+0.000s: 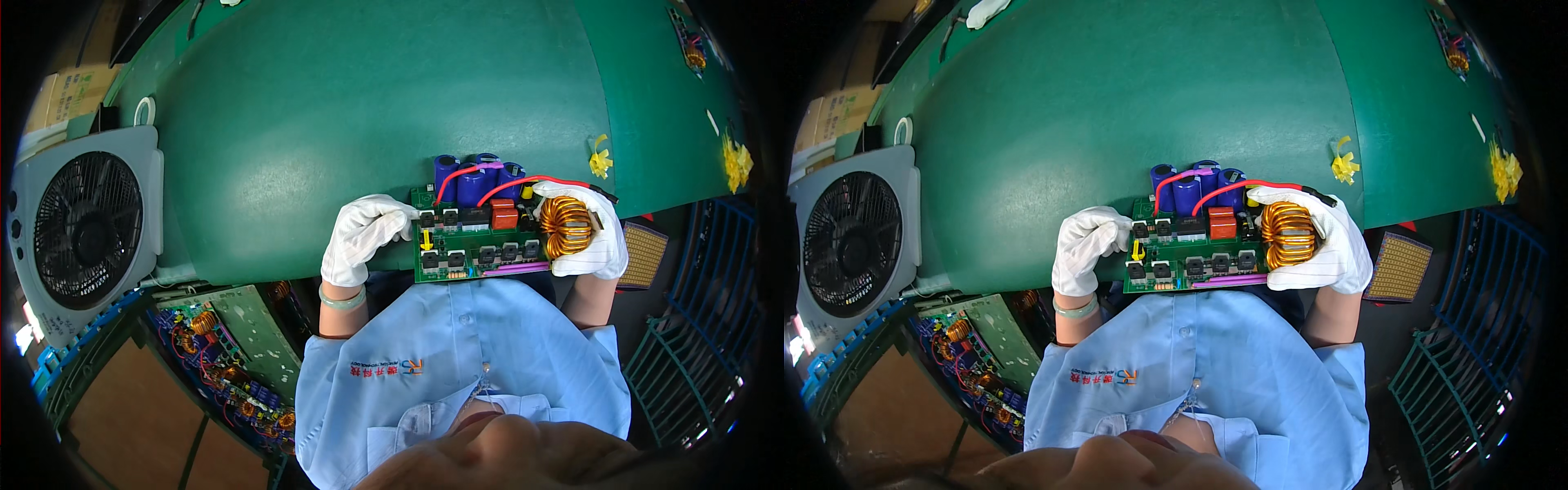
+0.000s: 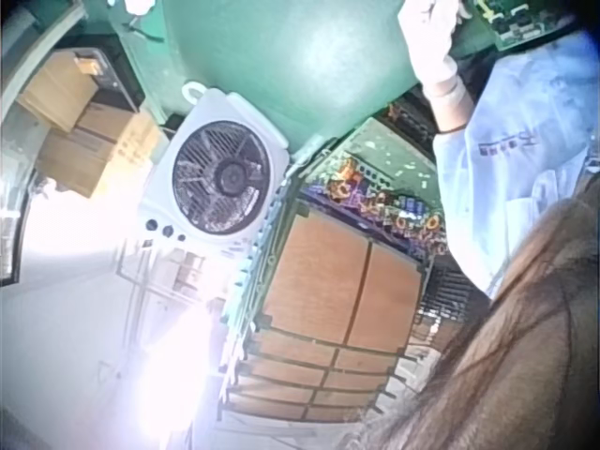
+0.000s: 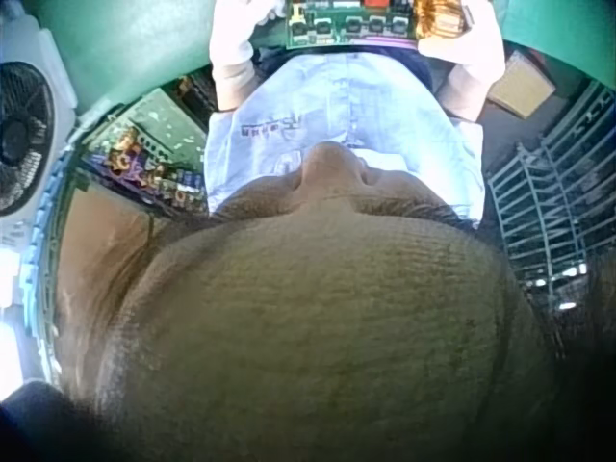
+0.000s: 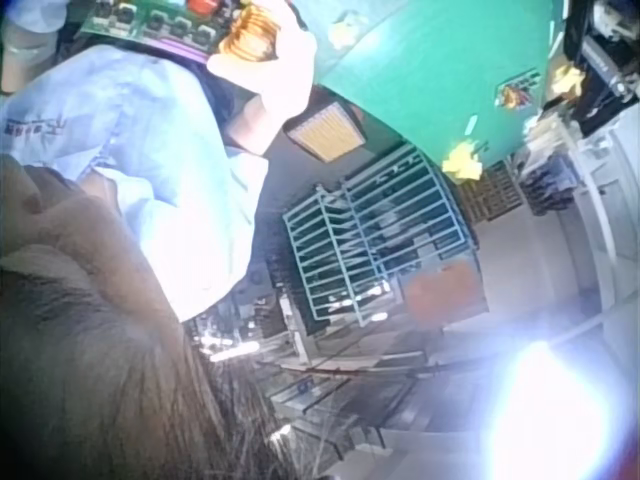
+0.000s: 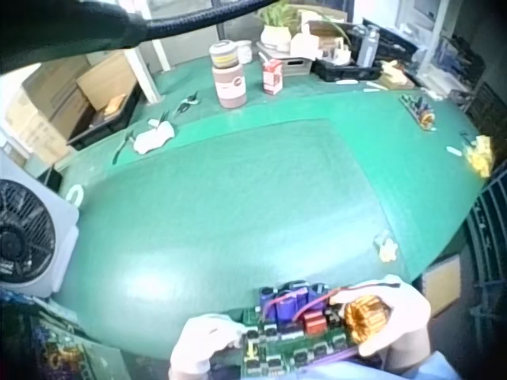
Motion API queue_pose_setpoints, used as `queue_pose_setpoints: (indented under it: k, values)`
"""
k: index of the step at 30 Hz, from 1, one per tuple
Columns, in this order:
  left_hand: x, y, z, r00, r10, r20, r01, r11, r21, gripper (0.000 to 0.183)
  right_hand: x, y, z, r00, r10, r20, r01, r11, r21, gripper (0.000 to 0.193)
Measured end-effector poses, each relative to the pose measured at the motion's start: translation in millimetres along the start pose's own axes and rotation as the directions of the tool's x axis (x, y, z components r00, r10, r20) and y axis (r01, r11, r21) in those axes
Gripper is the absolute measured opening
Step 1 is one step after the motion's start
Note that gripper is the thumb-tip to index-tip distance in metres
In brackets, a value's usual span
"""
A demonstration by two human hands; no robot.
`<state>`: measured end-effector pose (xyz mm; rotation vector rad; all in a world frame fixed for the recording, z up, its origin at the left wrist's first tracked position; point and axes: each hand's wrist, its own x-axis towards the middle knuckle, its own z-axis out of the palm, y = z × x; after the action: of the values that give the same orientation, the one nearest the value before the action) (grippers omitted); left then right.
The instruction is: The person picks up green circuit boards from a rack, wipes them with a white cloth, and places them back. They handle the boards one at a time, turning them over to clean both sides before returning them to the rack.
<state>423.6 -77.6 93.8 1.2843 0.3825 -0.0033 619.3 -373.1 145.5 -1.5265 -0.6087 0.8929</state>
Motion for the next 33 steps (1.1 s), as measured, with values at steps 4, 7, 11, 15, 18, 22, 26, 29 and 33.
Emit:
queue_pose_setpoints:
  k: [4,7,11,15,18,22,26,29,33]
  values:
    - [1,-2,0,0.999,0.028,0.020,-0.027,0.999,-0.017,0.025,0,-6,-1,0.999,0.026,0.022,-0.026,0.999,-0.032,0.098]
    - [-2,-5,0,0.999,0.050,0.008,-0.050,0.998,-0.046,0.025,2,-5,-1,0.999,-0.003,0.033,0.004,0.999,-0.038,0.098]
    - [-3,-4,1,0.998,0.061,0.025,-0.059,0.994,-0.088,0.025,0,-6,-2,0.999,-0.022,0.049,0.024,0.999,-0.047,0.090]
    - [-4,-9,-2,0.997,0.074,0.032,-0.069,0.990,-0.124,0.024,4,-10,-3,0.994,-0.063,0.088,0.068,0.995,-0.066,0.086]
    - [-5,-10,-3,0.996,0.082,0.028,-0.077,0.986,-0.149,0.023,6,-11,-1,0.996,-0.078,0.046,0.079,0.996,-0.029,0.084]
    - [-8,-12,0,0.995,0.101,-0.008,-0.101,0.979,-0.177,0.021,5,-9,0,1.000,-0.025,0.013,0.024,0.998,0.057,0.082]
    - [-10,-14,-4,0.995,0.095,0.014,-0.091,0.981,-0.169,0.020,6,-12,3,0.998,0.061,-0.005,-0.059,0.989,0.136,0.085]
    - [-10,-6,3,0.998,0.051,-0.041,-0.056,0.991,-0.123,0.033,7,-12,2,0.996,0.088,-0.002,-0.086,0.982,0.171,0.085]
    - [-9,-14,-3,0.994,0.109,-0.032,-0.112,0.982,-0.149,0.043,5,-8,2,0.996,0.087,0.012,-0.088,0.975,0.204,0.086]
